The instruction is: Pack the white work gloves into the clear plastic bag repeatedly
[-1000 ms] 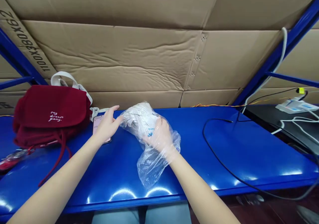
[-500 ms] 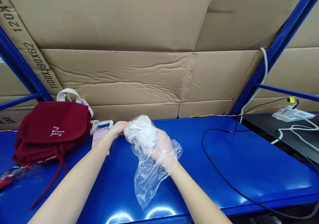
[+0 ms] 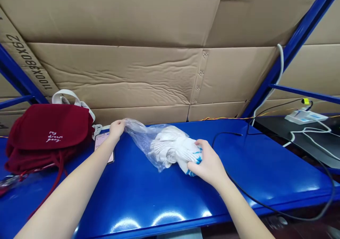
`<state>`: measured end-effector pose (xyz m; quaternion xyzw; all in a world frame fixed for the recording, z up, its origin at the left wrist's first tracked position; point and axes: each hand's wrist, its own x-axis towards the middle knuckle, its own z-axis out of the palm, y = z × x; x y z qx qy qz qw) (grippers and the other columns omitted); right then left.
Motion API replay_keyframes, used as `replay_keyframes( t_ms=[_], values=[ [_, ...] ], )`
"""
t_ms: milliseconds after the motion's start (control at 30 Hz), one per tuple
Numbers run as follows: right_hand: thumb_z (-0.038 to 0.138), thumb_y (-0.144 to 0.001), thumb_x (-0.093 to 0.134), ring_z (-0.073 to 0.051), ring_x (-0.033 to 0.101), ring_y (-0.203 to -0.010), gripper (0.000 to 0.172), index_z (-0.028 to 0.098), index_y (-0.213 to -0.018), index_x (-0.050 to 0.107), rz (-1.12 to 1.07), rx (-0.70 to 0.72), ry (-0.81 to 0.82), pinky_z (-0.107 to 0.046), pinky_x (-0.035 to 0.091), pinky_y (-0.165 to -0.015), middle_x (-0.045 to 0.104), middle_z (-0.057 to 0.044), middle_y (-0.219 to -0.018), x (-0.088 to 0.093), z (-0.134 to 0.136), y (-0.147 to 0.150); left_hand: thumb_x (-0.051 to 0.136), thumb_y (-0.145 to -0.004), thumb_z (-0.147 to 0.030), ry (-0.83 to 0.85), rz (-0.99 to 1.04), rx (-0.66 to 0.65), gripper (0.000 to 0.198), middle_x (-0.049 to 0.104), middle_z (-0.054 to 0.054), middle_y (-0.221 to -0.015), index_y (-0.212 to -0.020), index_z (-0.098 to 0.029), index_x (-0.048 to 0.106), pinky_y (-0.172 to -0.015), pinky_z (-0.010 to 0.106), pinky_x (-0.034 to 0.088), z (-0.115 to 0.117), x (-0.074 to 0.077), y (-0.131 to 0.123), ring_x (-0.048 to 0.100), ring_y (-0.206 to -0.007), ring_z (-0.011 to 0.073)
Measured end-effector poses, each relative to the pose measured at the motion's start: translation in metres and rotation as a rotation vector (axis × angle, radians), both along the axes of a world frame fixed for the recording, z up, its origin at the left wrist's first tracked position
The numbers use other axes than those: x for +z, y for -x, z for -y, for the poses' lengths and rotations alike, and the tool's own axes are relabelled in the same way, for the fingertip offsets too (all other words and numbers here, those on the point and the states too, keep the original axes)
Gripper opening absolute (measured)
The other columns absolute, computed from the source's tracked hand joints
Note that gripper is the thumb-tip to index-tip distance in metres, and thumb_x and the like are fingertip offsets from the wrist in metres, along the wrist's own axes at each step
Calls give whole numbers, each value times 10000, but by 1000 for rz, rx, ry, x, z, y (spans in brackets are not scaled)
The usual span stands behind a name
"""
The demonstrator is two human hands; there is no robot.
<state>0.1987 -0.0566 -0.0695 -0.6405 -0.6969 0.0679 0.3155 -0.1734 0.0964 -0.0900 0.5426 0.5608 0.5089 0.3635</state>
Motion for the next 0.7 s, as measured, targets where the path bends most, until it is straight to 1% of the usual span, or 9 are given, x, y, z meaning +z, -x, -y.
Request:
replay_keyframes(
  t_ms=[133, 233, 267, 333, 400, 467, 533, 633, 700],
  values=[
    [343, -558, 598, -270, 631, -879, 555, 208, -1074, 445, 13, -161, 9, -353, 492, -709, 619, -103, -1018, -4, 1, -23, 741, -681, -394, 25, -276, 161, 714, 291, 222, -1463, -1268, -90, 473, -979, 433, 377, 16, 13, -31, 354, -1285, 419],
    [352, -554, 604, -273, 627, -893, 568, 206, -1075, 430, 6, -155, 8, -358, 490, -726, 612, -105, -1024, -8, 2, -21, 663, -716, -394, -162, -933, 195, 786, 148, 202, -1525, -1387, -138, 344, -977, 496, 359, 42, 26, -61, 353, -1274, 451],
    [349, -553, 604, -275, 624, -902, 566, 204, -1071, 428, 5, -135, 1, -358, 489, -732, 610, -106, -1028, -9, 2, -18, 647, -721, -366, -233, -1058, 141, 775, 133, 188, -1532, -1397, -157, 332, -994, 507, 338, 50, 28, -69, 331, -1289, 444],
    [339, -550, 604, -281, 616, -923, 566, 203, -1070, 425, 5, -101, -11, -359, 486, -736, 603, -110, -1043, -10, 2, -9, 663, -684, -331, -347, -1181, -126, 810, 107, 123, -1549, -1410, -230, 319, -1032, 494, 304, 64, 28, -82, 265, -1335, 407],
    [334, -553, 599, -283, 611, -932, 557, 205, -1066, 422, 0, -84, -12, -357, 483, -737, 597, -109, -1049, -11, 2, -1, 676, -661, -308, -346, -1148, -383, 796, 200, 82, -1530, -1390, -275, 359, -1035, 428, 328, 69, 21, -88, 309, -1324, 342],
    [330, -555, 592, -275, 611, -921, 547, 208, -1059, 420, -13, -77, -9, -352, 482, -735, 595, -100, -1041, -12, 0, 3, 641, -704, -283, -244, -1031, -405, 557, 425, 63, -1399, -1251, -278, 536, -980, 365, 391, 67, 9, -87, 440, -1222, 278],
    [334, -557, 590, -269, 612, -909, 541, 210, -1055, 418, -23, -75, -11, -351, 481, -735, 594, -94, -1036, -14, -1, 4, 554, -785, -256, -139, -928, -230, 254, 557, 87, -1212, -1006, -229, 676, -916, 375, 427, 59, -1, -79, 495, -1136, 274],
    [339, -561, 592, -268, 607, -906, 550, 214, -1065, 409, -27, -84, -18, -358, 481, -734, 589, -97, -1047, -18, -2, 0, 480, -831, -226, -52, -755, 26, 220, 541, 171, -1172, -863, -146, 682, -913, 461, 404, 44, -6, -58, 402, -1214, 366],
    [343, -560, 591, -263, 602, -905, 555, 217, -1067, 403, -28, -95, -26, -356, 480, -736, 583, -99, -1060, -22, -2, -2, 541, -794, -194, 74, -345, 143, 142, 550, 179, -1154, -834, -132, 662, -943, 455, 378, 35, -3, -43, 358, -1253, 383]
  ],
)
